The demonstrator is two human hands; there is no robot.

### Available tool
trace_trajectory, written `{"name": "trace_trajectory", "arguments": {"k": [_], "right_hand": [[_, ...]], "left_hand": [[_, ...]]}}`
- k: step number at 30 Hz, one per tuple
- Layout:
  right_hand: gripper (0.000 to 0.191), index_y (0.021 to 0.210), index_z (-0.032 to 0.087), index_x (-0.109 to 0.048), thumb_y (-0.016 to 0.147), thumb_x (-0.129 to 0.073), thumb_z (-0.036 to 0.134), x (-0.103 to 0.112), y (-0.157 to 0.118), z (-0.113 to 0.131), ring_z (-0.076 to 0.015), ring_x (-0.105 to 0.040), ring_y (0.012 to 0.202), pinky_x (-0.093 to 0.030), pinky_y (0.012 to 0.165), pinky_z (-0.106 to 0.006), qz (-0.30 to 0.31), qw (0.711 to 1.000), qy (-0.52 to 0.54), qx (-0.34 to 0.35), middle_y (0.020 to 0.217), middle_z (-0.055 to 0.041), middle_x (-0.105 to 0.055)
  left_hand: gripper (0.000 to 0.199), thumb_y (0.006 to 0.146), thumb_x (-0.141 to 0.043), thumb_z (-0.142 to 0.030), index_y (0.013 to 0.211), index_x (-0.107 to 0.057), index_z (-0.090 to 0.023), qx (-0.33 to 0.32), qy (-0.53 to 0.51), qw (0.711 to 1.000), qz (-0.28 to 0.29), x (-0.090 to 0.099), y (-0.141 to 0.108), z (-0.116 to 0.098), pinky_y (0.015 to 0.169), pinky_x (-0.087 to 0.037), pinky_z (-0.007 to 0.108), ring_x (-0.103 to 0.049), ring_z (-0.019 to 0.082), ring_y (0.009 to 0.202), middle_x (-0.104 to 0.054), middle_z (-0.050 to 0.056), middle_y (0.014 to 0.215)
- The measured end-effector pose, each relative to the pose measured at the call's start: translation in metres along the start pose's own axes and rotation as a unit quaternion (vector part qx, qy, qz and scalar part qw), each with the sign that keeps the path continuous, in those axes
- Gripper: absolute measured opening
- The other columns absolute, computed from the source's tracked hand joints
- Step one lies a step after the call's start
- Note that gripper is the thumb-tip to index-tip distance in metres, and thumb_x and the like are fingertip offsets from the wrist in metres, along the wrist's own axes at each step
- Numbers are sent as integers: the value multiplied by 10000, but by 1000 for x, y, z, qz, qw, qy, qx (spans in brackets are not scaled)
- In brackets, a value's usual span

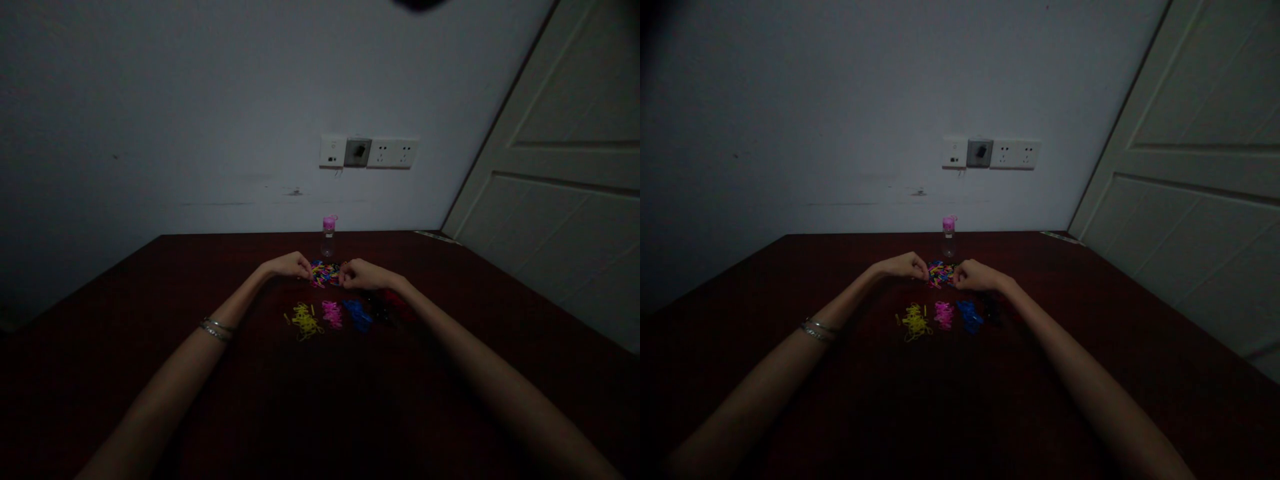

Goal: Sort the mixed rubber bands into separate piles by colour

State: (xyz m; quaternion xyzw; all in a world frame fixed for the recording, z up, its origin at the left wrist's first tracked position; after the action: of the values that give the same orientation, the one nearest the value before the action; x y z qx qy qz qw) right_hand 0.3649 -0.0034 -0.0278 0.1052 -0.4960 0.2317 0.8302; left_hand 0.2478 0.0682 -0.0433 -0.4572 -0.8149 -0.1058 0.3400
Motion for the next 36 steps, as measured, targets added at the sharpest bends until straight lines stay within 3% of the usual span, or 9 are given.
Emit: {"name": "trace_trajectory", "arguments": {"k": [5,8,13,19,23,29,36], "right_hand": [[179,735,114,-644,617,-512,142,4,-13,-7,-83,-465,526,-344,498,-195,96,993,68,-6,597,2,-570],[208,784,118,-657,610,-564,182,3,-16,-10,-93,-486,546,-354,505,-204,119,989,84,-15,617,-6,-590],[211,800,119,-656,638,-541,191,11,-15,-11,-87,-472,553,-354,516,-205,78,993,94,-11,637,-9,-582],[230,790,101,-639,677,-482,225,31,-17,-26,-97,-480,581,-371,539,-215,-67,992,105,-31,703,-40,-601],[267,806,96,-636,687,-507,298,34,-16,-47,-99,-474,568,-356,518,-212,-126,986,86,-63,666,-34,-585],[309,871,103,-651,703,-519,326,25,-13,-64,-96,-464,565,-350,529,-209,-116,990,55,-61,647,-15,-575],[292,959,142,-648,725,-532,272,18,-11,-53,-122,-511,670,-388,634,-238,-95,995,40,-16,783,-37,-626]], "left_hand": [[190,609,-609,-250,690,-683,-95,-16,-34,999,-39,2,4,1,472,-271,204,-396,66,472,-566,12,532],[196,615,-615,-258,706,-683,-98,-29,-48,995,-81,6,8,8,507,-305,201,-434,74,522,-600,28,602],[278,625,-625,-343,740,-677,-96,4,-71,981,-179,16,10,31,453,-264,196,-391,67,473,-558,5,531],[254,611,-633,-324,712,-658,-92,15,-102,967,-233,19,7,45,473,-297,189,-433,74,508,-577,11,573],[244,614,-614,-315,707,-650,-92,34,-127,954,-268,22,2,52,439,-253,189,-362,59,445,-506,-24,480],[250,607,-609,-312,705,-646,-85,36,-136,949,-283,24,-6,49,426,-229,187,-343,54,438,-502,-24,480],[240,627,-596,-306,708,-643,-85,51,-127,946,-295,27,-11,45,426,-249,182,-354,55,441,-516,-19,490]]}}
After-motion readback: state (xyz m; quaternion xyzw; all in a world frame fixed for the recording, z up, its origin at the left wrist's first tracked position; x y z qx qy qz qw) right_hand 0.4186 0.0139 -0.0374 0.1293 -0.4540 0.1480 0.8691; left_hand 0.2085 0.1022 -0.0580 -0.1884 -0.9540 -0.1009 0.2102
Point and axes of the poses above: each hand's wrist, its own y-axis towards the middle knuckle, its own x-axis out of the back of the hand, z = x × y, the point moved 8 cm from there along y, towards the middle knuckle
